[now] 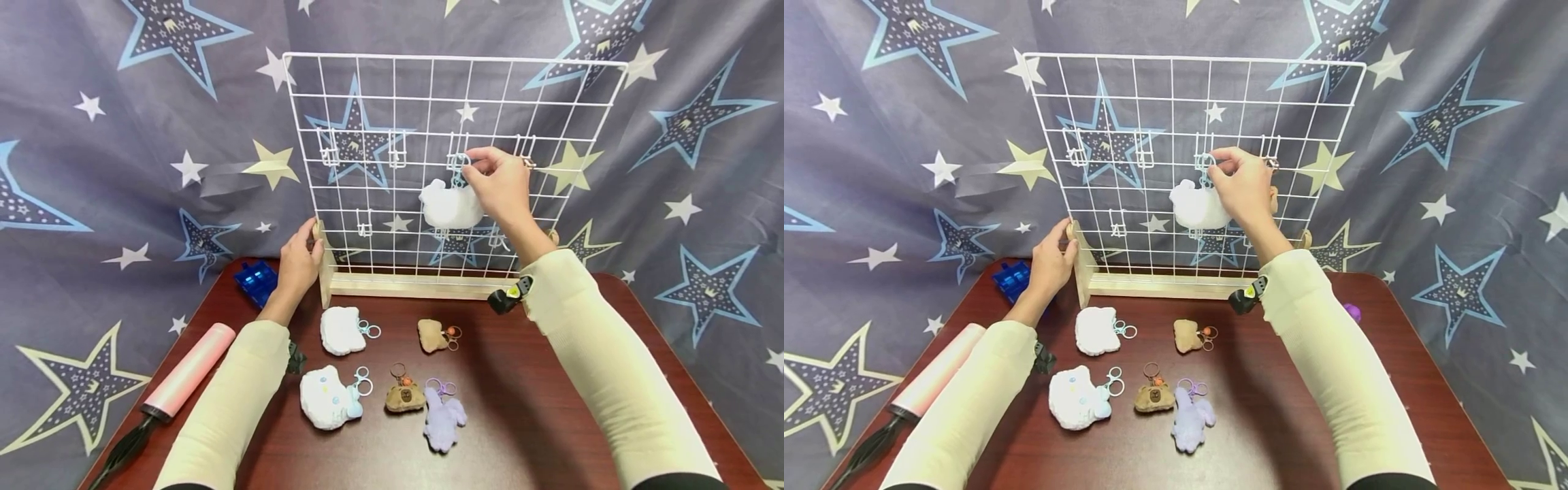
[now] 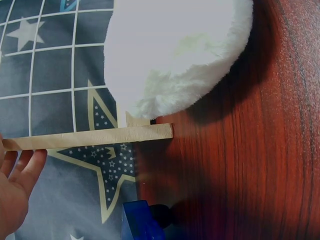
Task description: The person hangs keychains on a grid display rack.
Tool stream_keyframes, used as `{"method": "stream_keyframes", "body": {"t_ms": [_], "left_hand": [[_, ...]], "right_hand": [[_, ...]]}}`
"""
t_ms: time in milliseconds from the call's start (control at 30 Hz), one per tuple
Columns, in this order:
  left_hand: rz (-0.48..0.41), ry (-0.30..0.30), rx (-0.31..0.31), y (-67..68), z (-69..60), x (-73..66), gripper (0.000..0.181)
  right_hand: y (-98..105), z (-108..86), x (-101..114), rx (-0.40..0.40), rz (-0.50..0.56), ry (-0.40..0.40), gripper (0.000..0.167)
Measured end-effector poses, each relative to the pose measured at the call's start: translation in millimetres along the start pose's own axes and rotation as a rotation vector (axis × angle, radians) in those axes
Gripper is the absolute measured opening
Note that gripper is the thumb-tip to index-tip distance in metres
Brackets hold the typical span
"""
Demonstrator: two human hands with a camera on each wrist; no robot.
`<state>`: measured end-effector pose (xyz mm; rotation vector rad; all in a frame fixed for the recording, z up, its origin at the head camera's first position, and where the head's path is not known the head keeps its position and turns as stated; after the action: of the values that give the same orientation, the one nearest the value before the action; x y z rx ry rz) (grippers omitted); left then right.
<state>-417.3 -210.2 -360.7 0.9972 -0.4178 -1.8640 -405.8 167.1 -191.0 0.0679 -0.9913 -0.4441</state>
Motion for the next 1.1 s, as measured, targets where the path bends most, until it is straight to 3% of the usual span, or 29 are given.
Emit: {"method": "stream_keyframes", "body": {"t_ms": [200, 533, 833, 1100], "left_hand": [[-0.008, 0.009, 0.017, -1.8, 0.2, 0.6, 0.050], [-0.011, 0.014, 0.019, -0.9, -0.2, 1.9, 0.050], [-0.021, 0.017, 0.010, -0.8, -1.2, 2.3, 0.050], [-0.020, 0.004, -0.007, -1.8, -0.4, 2.2, 0.049]], "right_hand": [[0.3, -4.1, -1.6, -0.006, -0.067, -0.018, 0.026], [7.2, -23.8, -6.4, -0.005, -0.040, 0.037, 0.024], [6.9, -51.6, -13.0, 0.107, 0.030, 0.095, 0.020], [-0.1, -82.0, -37.9, 0.249, -0.011, 0.124, 0.017]]}}
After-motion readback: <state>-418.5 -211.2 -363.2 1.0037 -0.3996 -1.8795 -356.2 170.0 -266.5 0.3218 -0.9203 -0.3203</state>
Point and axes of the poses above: each hand's wrist, its own z-axis towards the middle knuckle, its own y-axis out of the back of the hand, x = y × z, the point moved 9 cm from there along z, towards the middle knuckle, and after that the axes turned 14 degrees about z, right-handed, at the moved point
